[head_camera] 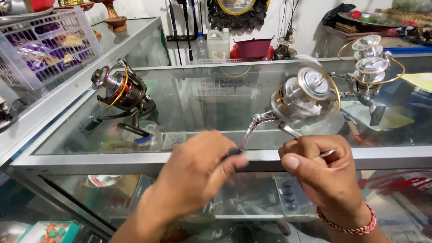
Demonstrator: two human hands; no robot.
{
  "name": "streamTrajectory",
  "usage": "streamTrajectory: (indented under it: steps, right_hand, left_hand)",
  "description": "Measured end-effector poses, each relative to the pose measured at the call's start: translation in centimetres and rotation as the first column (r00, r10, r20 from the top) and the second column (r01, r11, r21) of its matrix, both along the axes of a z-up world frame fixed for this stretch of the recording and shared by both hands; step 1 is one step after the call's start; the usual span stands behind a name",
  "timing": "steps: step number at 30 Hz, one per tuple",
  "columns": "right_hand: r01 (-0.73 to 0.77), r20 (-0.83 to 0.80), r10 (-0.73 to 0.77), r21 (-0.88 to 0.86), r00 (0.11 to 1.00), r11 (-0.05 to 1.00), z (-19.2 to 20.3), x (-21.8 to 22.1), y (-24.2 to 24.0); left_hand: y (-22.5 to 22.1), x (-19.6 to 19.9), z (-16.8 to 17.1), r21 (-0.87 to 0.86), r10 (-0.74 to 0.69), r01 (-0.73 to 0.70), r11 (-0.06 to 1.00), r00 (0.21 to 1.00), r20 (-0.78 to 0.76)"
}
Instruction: Assembling and testing the mechanism of various fishing reels by attaching spools and handles on a glass counter.
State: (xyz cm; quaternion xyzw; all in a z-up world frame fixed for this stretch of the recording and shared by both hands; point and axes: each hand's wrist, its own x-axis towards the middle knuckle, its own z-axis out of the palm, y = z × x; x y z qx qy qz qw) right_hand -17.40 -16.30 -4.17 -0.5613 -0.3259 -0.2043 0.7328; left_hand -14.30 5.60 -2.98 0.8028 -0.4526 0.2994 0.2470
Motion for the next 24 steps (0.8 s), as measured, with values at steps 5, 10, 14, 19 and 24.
streamTrajectory:
  steps: [5,10,14,19,24]
  right_hand:
    - [-0.105,-0.11,0.104,0.001,0.988,0.995,-1.2,-0.4,-0.2]
    - [-0.297,-0.143,0.307,0.087,0.941,0.951,-1.9,-1.7,-1.3]
    - [-0.282,-0.038,0.292,0.17,0.956,0.944,-1.6,-1.7,-1.3]
    - [-0.105,0.094,0.093,0.137,0.991,0.985,-0.4,-1.5,0.2]
    - [-0.085,0.011,0.085,-0.011,0.996,0.996,-1.4,-1.2,0.0]
  left_hand:
    - [-0.7,-2.5,2.2,-0.11,-0.217,0.233,0.966,0.966,0.142]
    - [0.3,-2.3,2.4,-0.256,0.047,0.011,0.967,0.974,0.22]
    - [1.0,-2.1,0.9,-0.225,0.09,-0.046,0.973,0.978,0.19]
    - [0.0,-2.5,-0.6,-0.005,-0.221,0.221,0.975,0.975,-0.016]
    - [-1.5,-3.0,0.6,-0.102,-0.266,0.276,0.956,0.959,0.099]
